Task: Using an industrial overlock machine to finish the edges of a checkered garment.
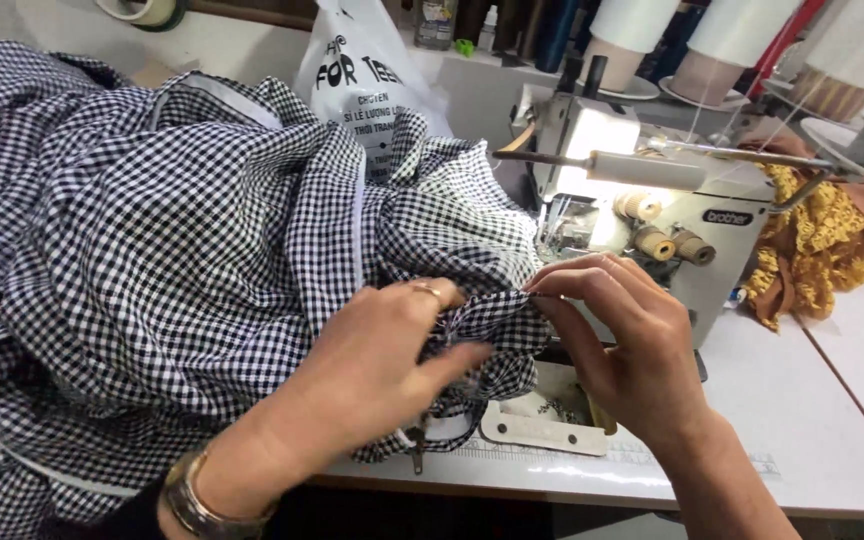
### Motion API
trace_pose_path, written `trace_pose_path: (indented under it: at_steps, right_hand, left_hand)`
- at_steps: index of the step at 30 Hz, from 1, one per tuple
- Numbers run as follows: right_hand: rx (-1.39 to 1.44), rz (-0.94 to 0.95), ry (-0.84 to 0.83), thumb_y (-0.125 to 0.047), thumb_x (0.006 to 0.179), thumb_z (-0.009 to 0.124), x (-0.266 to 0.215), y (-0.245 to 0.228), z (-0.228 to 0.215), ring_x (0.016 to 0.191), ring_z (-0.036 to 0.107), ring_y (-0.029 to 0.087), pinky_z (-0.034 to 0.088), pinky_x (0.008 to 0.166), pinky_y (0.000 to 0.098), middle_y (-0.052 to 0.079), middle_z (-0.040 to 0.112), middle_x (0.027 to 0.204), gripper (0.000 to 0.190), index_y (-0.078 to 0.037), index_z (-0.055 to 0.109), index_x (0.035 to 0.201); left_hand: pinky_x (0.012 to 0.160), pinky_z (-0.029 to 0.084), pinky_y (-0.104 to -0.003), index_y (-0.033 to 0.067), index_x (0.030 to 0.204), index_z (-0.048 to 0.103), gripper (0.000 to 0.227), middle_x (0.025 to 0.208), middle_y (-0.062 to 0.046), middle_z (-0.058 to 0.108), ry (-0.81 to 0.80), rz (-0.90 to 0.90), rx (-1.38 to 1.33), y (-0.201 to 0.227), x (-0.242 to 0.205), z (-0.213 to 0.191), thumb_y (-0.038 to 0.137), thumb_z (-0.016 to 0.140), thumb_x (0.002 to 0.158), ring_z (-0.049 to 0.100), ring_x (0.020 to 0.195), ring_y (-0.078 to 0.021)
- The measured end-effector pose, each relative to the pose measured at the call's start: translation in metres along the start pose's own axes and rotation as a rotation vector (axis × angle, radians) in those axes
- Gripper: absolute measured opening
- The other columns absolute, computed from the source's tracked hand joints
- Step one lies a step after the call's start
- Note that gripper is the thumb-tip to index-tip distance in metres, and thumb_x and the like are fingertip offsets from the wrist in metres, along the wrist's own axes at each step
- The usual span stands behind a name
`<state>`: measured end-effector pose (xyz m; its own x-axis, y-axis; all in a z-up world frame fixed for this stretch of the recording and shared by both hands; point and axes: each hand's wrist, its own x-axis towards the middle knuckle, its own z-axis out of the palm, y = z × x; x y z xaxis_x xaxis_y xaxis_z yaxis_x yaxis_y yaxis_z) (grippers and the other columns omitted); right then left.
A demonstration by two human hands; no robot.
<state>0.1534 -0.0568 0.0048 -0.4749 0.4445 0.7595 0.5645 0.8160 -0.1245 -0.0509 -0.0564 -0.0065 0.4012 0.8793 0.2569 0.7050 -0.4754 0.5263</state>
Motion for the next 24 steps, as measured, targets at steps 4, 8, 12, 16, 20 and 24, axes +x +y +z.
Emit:
trace_pose_path:
  at_steps: [4, 8, 12, 16, 20, 24]
  right_hand:
    - [0.024, 0.028, 0.026, -0.001, 0.090, 0.060, -0.007, -0.008, -0.007, 0.089, 0.067, 0.026, 0.054, 0.080, 0.0345, 0.014, 0.068, 0.097, 0.004, 0.001, 0.062, 0.094]
    - [0.050, 0.486, -0.102, -0.011, 0.086, 0.062, -0.021, -0.013, -0.017, 0.103, 0.066, 0.019, 0.053, 0.084, 0.0308, 0.008, 0.066, 0.121, 0.030, -0.007, 0.058, 0.115]
    - [0.394, 0.358, -0.308, -0.021, 0.089, 0.061, -0.018, -0.035, 0.011, 0.115, 0.061, 0.028, 0.045, 0.096, 0.0369, 0.017, 0.060, 0.131, 0.050, -0.003, 0.044, 0.132]
    - [0.357, 0.465, -0.451, -0.027, 0.088, 0.059, -0.054, -0.021, 0.039, 0.110, 0.062, 0.030, 0.047, 0.091, 0.0385, 0.017, 0.062, 0.125, 0.045, -0.006, 0.049, 0.126]
    - [0.294, 0.701, -0.792, -0.041, 0.087, 0.055, -0.081, 0.000, 0.069, 0.098, 0.064, 0.034, 0.052, 0.079, 0.0418, 0.018, 0.066, 0.110, 0.039, -0.012, 0.061, 0.113]
    - [0.589, 0.280, -0.298, -0.011, 0.086, 0.067, -0.055, 0.015, 0.010, 0.080, 0.066, 0.008, 0.054, 0.070, 0.0251, -0.001, 0.074, 0.087, 0.006, -0.006, 0.070, 0.087]
  left_hand:
    - [0.091, 0.053, -0.032, 0.0091, 0.116, 0.066, 0.038, 0.106, -0.005, 0.072, 0.030, -0.011, -0.175, -0.005, -0.002, -0.004, 0.032, 0.062, 0.087, 0.068, 0.100, -0.0187]
    - [0.047, 0.049, -0.029, 0.0147, 0.116, 0.068, 0.036, 0.084, 0.000, 0.062, 0.287, 0.221, 0.007, 0.000, -0.008, -0.023, 0.011, 0.062, 0.081, 0.053, 0.048, -0.0138]
    - [0.032, 0.051, -0.044, 0.0040, 0.122, 0.062, 0.039, 0.108, -0.012, 0.056, 0.288, 0.567, 0.387, 0.033, -0.005, -0.027, 0.012, 0.057, 0.084, 0.063, 0.055, -0.0287]
    - [0.041, 0.056, -0.035, 0.0041, 0.093, 0.068, 0.015, 0.118, -0.020, 0.063, 0.130, 0.772, 0.388, 0.048, 0.005, 0.003, 0.013, 0.055, 0.092, 0.063, 0.064, -0.0208]
    - [0.039, 0.047, -0.041, 0.0113, 0.089, 0.061, 0.011, 0.088, -0.005, 0.059, 0.022, 0.709, 0.458, 0.024, 0.003, 0.021, 0.016, 0.061, 0.078, 0.061, 0.059, -0.0220]
    - [0.031, 0.043, -0.040, 0.0104, 0.093, 0.057, 0.015, 0.084, -0.005, 0.056, 0.113, 0.740, 0.437, 0.014, -0.006, 0.016, 0.011, 0.053, 0.079, 0.059, 0.053, -0.0222]
